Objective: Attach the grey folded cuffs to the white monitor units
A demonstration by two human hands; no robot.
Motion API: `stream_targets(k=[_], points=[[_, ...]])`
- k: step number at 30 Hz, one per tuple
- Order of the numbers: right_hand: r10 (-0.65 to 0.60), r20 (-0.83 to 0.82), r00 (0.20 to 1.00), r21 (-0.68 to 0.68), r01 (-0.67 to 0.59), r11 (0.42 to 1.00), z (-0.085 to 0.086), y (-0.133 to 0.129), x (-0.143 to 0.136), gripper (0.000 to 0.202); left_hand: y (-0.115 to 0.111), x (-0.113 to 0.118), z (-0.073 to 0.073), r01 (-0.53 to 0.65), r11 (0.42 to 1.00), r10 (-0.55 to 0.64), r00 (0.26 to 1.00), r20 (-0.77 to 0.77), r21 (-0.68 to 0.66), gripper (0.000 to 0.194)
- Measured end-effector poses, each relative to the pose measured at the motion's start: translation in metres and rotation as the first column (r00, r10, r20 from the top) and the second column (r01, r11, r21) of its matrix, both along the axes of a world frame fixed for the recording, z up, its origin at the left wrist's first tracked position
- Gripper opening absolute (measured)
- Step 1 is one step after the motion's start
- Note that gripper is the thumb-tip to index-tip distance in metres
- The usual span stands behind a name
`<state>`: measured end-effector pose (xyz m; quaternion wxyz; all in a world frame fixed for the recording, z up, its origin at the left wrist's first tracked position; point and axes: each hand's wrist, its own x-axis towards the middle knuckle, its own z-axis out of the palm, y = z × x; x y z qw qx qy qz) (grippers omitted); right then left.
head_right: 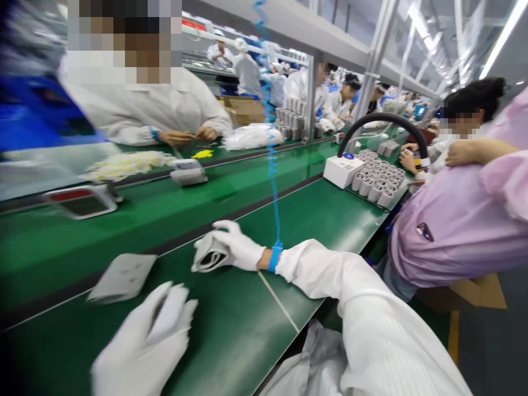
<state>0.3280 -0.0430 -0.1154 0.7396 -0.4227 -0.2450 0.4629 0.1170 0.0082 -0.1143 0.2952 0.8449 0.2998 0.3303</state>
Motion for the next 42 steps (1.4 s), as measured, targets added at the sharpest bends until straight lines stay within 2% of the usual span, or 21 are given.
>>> stream_targets(k=[2,4,5,6,8,10,12,15,18,20,23,24,28,31,32,33,35,37,38,40,42], points=[[0.096,0.001,0.995,0.058,-0.096,0.994,0.005,-0.012,-0.006,0.062,-0.011,0.006,0.009,0.041,0.993,-0.038,0.999,0.026,-0.109,0.035],[0.114,0.037,0.993,0.047,-0.115,0.992,0.01,-0.023,-0.01,0.06,-0.018,0.019,0.013,0.119,0.954,-0.1,0.992,0.083,-0.277,0.029],[0.093,0.064,0.994,0.029,-0.095,0.995,0.012,-0.028,-0.012,0.061,-0.02,0.026,0.013,0.154,0.891,-0.083,0.98,0.18,-0.428,0.038],[0.052,0.112,0.992,0.011,-0.054,0.998,0.013,-0.033,-0.014,0.066,-0.021,0.032,0.012,0.199,0.797,-0.048,0.962,0.269,-0.57,0.049],[-0.017,0.221,0.975,-0.02,0.022,1.0,0.014,-0.042,-0.016,0.083,-0.023,0.041,0.01,0.3,0.615,0.034,0.914,0.404,-0.729,0.066],[-0.058,0.294,0.954,-0.029,0.07,0.997,0.012,-0.048,-0.018,0.097,-0.024,0.043,0.01,0.388,0.473,0.098,0.869,0.485,-0.791,0.075],[-0.076,0.295,0.952,-0.021,0.086,0.996,0.007,-0.052,-0.019,0.093,-0.024,0.042,0.013,0.448,0.376,0.145,0.836,0.529,-0.811,0.076],[-0.061,0.266,0.962,-0.02,0.069,0.997,-0.001,-0.053,-0.02,0.075,-0.021,0.038,0.019,0.51,0.262,0.18,0.808,0.561,-0.819,0.072],[-0.014,0.43,0.902,-0.072,0.05,0.996,-0.007,-0.053,-0.022,0.068,-0.015,0.035,0.023,0.547,0.186,0.185,0.797,0.576,-0.816,0.067],[0.018,0.63,0.776,-0.105,0.062,0.993,-0.006,-0.055,-0.023,0.071,-0.012,0.033,0.022,0.544,0.174,0.22,0.791,0.571,-0.821,0.064],[0.038,0.845,0.534,-0.112,0.107,0.988,0.003,-0.056,-0.022,0.082,-0.008,0.03,0.019,0.518,0.216,0.258,0.787,0.56,-0.827,0.063],[0.039,0.874,0.483,-0.107,0.114,0.988,0.007,-0.056,-0.022,0.087,-0.007,0.028,0.018,0.517,0.237,0.245,0.787,0.566,-0.822,0.063],[0.03,0.925,0.378,-0.05,0.043,0.998,0.021,-0.056,-0.019,0.1,-0.005,0.025,0.014,0.545,0.301,0.135,0.788,0.601,-0.783,0.063],[0.046,0.964,0.262,-0.038,-0.036,0.999,0.028,-0.057,-0.02,0.084,-0.004,0.023,0.013,0.555,0.313,0.048,0.801,0.596,-0.771,0.064],[0.058,0.962,0.268,-0.049,-0.04,0.998,0.029,-0.057,-0.019,0.081,-0.003,0.023,0.014,0.557,0.31,0.026,0.805,0.592,-0.771,0.066],[0.072,0.946,0.315,-0.067,-0.025,0.997,0.03,-0.058,-0.019,0.08,-0.002,0.022,0.014,0.559,0.3,0.011,0.808,0.589,-0.773,0.069],[0.112,0.843,0.526,-0.138,0.011,0.99,0.03,-0.058,-0.017,0.081,-0.001,0.021,0.017,0.562,0.271,0.016,0.809,0.587,-0.782,0.077],[0.149,0.607,0.781,-0.222,-0.013,0.975,0.029,-0.058,-0.015,0.079,0.0,0.019,0.021,0.572,0.252,0.029,0.802,0.597,-0.781,0.085],[0.158,0.467,0.87,-0.24,-0.048,0.97,0.028,-0.057,-0.013,0.08,0.0,0.019,0.023,0.576,0.255,0.029,0.798,0.602,-0.776,0.09],[0.144,0.262,0.954,-0.221,-0.086,0.971,0.028,-0.056,-0.012,0.081,-0.001,0.017,0.026,0.572,0.29,0.01,0.8,0.6,-0.767,0.104],[0.106,0.186,0.977,-0.178,-0.073,0.981,0.029,-0.055,-0.012,0.076,-0.001,0.015,0.027,0.548,0.326,-0.028,0.82,0.571,-0.771,0.117]])
